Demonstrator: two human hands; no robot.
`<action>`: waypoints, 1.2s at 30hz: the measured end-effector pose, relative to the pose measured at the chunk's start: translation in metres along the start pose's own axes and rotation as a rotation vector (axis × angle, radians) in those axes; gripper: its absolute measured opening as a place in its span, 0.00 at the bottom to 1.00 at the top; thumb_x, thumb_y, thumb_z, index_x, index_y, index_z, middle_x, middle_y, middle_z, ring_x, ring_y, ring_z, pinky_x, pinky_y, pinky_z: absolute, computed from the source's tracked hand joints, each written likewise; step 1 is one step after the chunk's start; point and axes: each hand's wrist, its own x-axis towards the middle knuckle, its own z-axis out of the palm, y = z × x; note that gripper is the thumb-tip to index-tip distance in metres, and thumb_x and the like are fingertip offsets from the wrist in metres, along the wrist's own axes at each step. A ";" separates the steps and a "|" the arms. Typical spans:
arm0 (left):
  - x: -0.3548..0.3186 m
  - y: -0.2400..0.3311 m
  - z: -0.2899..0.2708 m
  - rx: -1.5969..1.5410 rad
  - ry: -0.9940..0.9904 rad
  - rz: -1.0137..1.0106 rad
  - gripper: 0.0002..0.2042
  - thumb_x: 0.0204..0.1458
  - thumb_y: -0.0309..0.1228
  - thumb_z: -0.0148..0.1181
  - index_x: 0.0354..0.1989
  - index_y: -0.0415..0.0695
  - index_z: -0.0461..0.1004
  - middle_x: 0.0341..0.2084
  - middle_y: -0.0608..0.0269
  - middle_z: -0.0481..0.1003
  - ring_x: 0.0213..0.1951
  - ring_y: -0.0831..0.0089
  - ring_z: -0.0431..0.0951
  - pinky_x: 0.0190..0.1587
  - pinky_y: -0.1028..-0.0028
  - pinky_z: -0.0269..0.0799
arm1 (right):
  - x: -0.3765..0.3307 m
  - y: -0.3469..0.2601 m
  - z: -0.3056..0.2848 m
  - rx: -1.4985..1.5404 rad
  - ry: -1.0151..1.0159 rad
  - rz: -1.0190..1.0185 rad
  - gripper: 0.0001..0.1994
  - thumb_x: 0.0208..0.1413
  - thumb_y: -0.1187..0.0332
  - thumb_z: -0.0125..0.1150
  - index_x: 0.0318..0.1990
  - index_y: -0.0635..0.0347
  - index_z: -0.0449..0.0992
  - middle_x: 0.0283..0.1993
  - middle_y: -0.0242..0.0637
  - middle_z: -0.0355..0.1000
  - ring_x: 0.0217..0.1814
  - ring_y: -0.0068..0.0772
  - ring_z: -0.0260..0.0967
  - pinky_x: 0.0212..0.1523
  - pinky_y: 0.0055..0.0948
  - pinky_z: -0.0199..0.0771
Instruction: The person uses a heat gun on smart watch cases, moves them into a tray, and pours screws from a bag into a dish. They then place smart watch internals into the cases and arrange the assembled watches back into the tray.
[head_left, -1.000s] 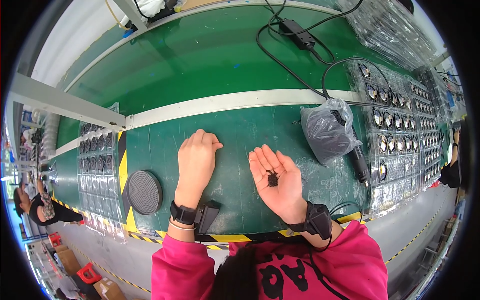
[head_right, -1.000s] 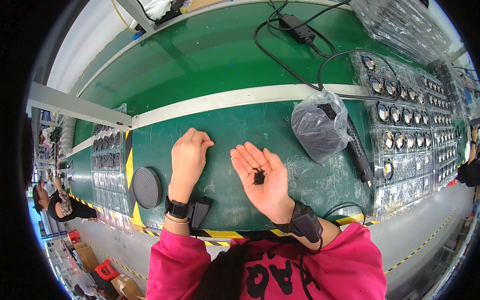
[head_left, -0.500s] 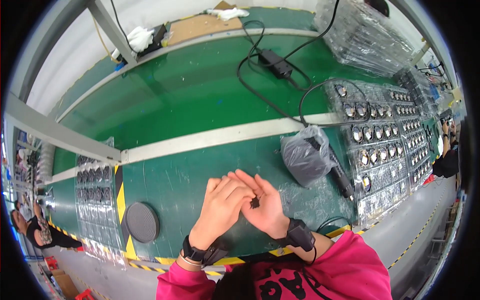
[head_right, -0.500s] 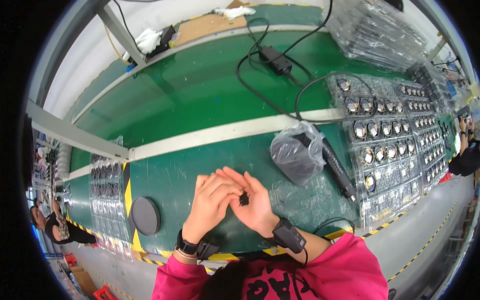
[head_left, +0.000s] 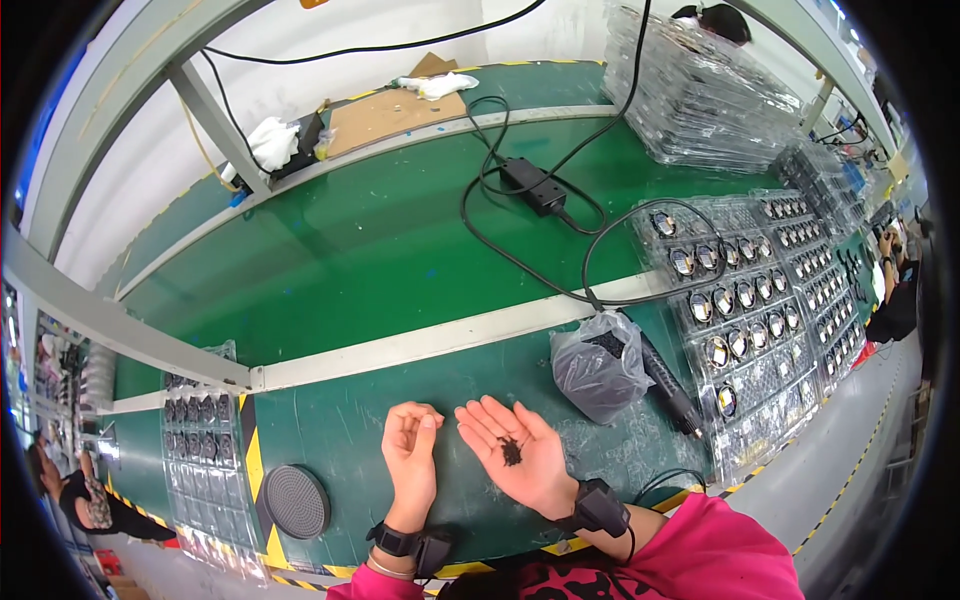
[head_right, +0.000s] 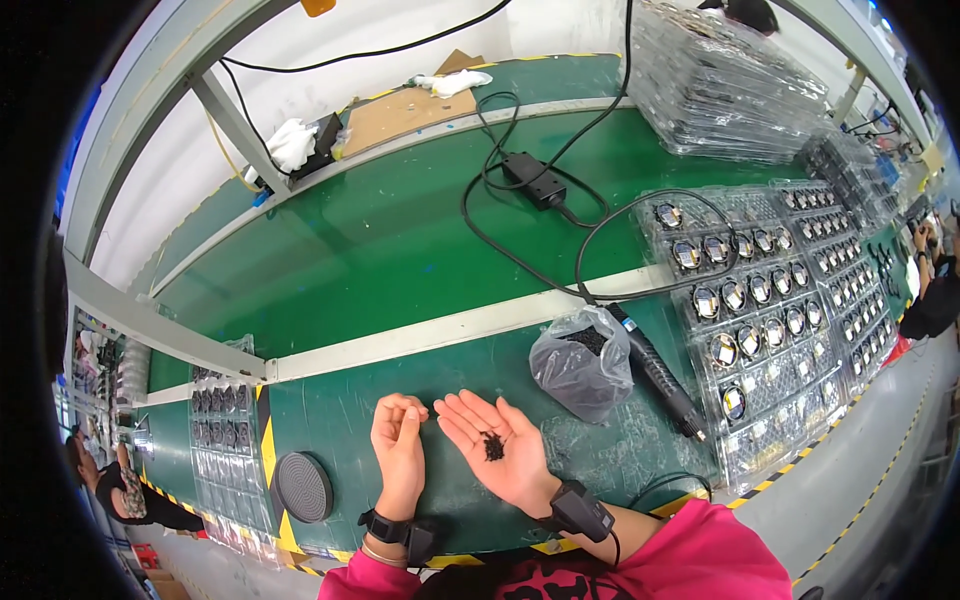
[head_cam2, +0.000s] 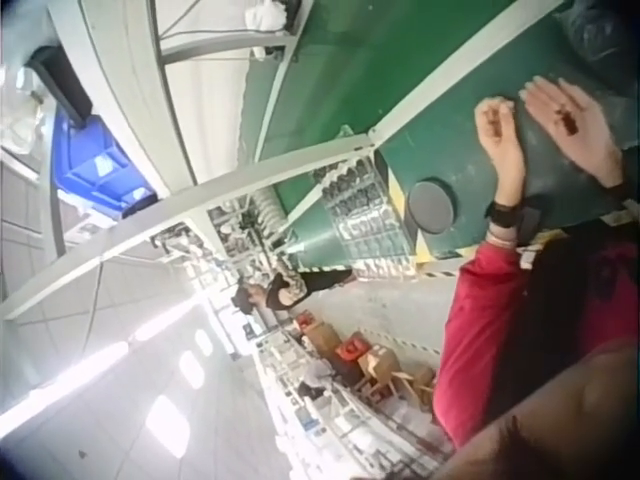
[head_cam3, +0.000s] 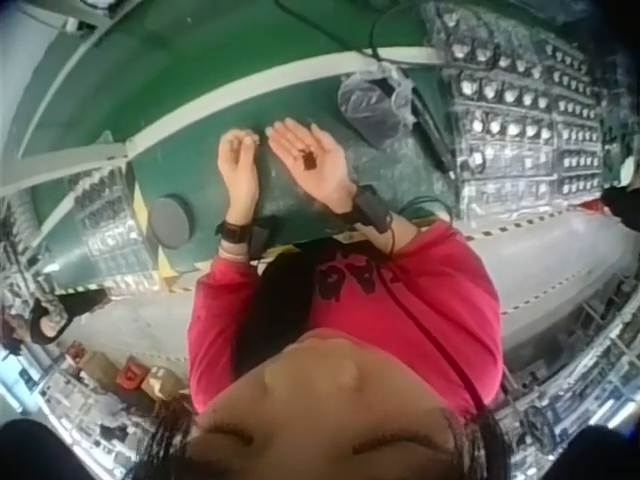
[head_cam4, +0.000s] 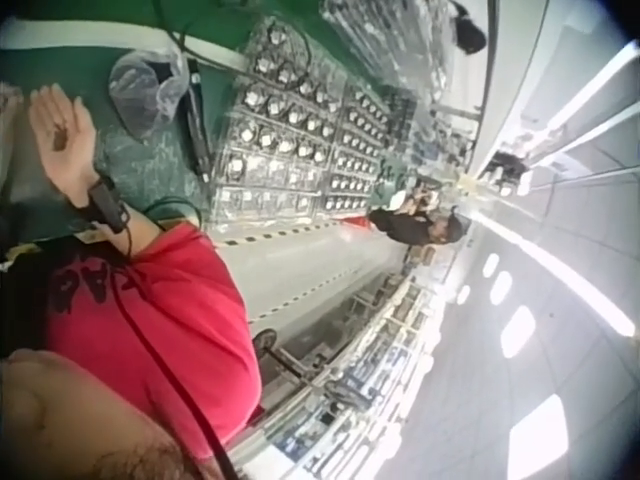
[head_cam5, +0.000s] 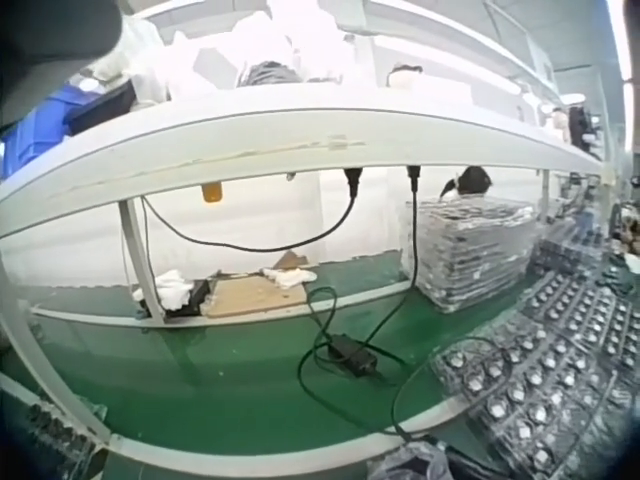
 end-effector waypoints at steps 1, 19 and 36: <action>-0.001 0.000 0.003 0.061 -0.024 -0.008 0.04 0.58 0.21 0.51 0.40 0.41 0.67 0.32 0.64 0.71 0.35 0.78 0.70 0.41 0.77 0.66 | -0.002 0.000 0.000 0.005 0.007 -0.008 0.21 0.66 0.62 0.39 0.51 0.70 0.72 0.59 0.51 0.67 0.67 0.50 0.57 0.71 0.43 0.51; 0.040 0.042 0.148 1.087 -0.503 0.840 0.10 0.41 0.21 0.57 0.34 0.41 0.77 0.37 0.61 0.74 0.35 0.65 0.73 0.39 0.66 0.65 | -0.042 -0.102 0.116 -0.147 -0.177 -0.424 0.16 0.64 0.67 0.42 0.47 0.72 0.72 0.53 0.51 0.71 0.61 0.48 0.64 0.65 0.42 0.65; 0.049 0.043 0.134 0.994 -0.502 0.893 0.03 0.41 0.23 0.56 0.26 0.44 0.72 0.28 0.65 0.68 0.32 0.67 0.70 0.37 0.70 0.63 | 0.008 -0.119 0.130 -0.544 0.034 -0.572 0.19 0.65 0.65 0.38 0.48 0.76 0.69 0.55 0.57 0.68 0.62 0.54 0.63 0.65 0.44 0.64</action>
